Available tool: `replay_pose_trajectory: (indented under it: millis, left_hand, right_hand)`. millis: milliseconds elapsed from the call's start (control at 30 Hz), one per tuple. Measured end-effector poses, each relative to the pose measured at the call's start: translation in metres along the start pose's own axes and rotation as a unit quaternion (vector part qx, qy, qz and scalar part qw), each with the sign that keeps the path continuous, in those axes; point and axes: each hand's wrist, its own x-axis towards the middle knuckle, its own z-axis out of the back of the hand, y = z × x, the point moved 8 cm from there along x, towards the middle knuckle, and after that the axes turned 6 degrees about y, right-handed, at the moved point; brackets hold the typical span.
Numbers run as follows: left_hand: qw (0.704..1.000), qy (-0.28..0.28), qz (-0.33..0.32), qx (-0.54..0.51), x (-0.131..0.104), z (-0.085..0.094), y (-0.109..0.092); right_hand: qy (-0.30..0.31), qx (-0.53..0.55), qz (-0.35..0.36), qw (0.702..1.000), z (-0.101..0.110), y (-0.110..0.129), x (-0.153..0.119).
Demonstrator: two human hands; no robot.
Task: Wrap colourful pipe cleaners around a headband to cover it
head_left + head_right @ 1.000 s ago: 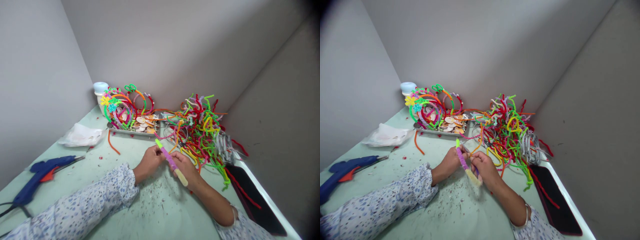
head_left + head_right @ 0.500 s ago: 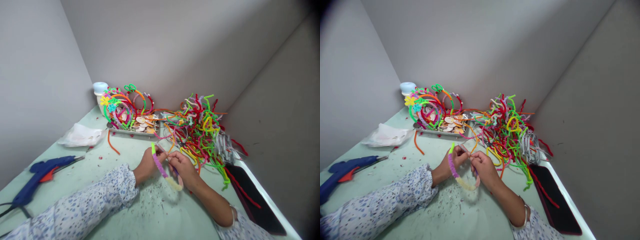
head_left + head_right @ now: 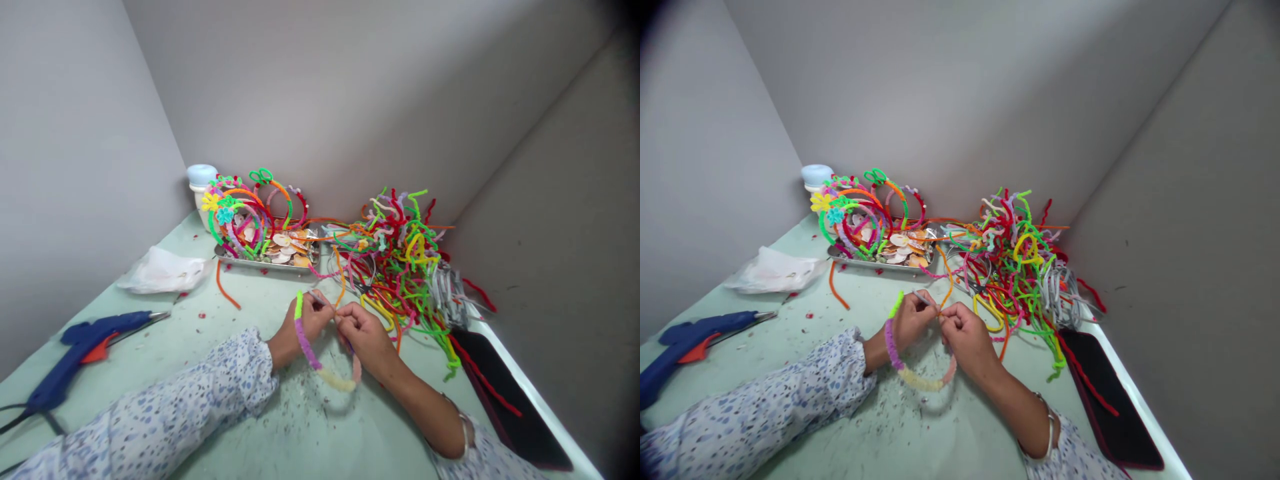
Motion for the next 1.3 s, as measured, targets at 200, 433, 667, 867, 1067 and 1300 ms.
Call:
replay_pose_trajectory:
  millis: [200,433,667,867,1067,1300]
  left_hand:
    - [1.0,0.007,0.006,0.019,-0.001,-0.001,0.0]
    - [0.999,-0.009,0.002,0.043,-0.002,0.002,-0.002]
    - [0.998,-0.011,-0.002,0.055,-0.003,0.003,-0.007]
    - [1.0,0.004,0.017,0.021,-0.002,0.0,-0.003]
    - [0.997,0.057,0.003,-0.058,-0.008,-0.001,-0.018]
    - [0.982,0.074,0.009,-0.171,-0.008,-0.002,-0.02]
  right_hand:
    - [-0.013,-0.017,0.001,1.0,0.006,-0.001,0.003]
    - [-0.01,-0.022,0.005,1.0,0.001,0.001,0.0]
    - [0.002,-0.035,0.015,0.999,-0.004,0.004,-0.003]
    - [-0.002,-0.024,0.009,1.0,0.002,0.002,-0.001]
    - [0.014,0.08,-0.044,0.996,0.007,-0.014,0.007]
    - [0.044,0.132,-0.087,0.986,0.007,-0.014,0.007]
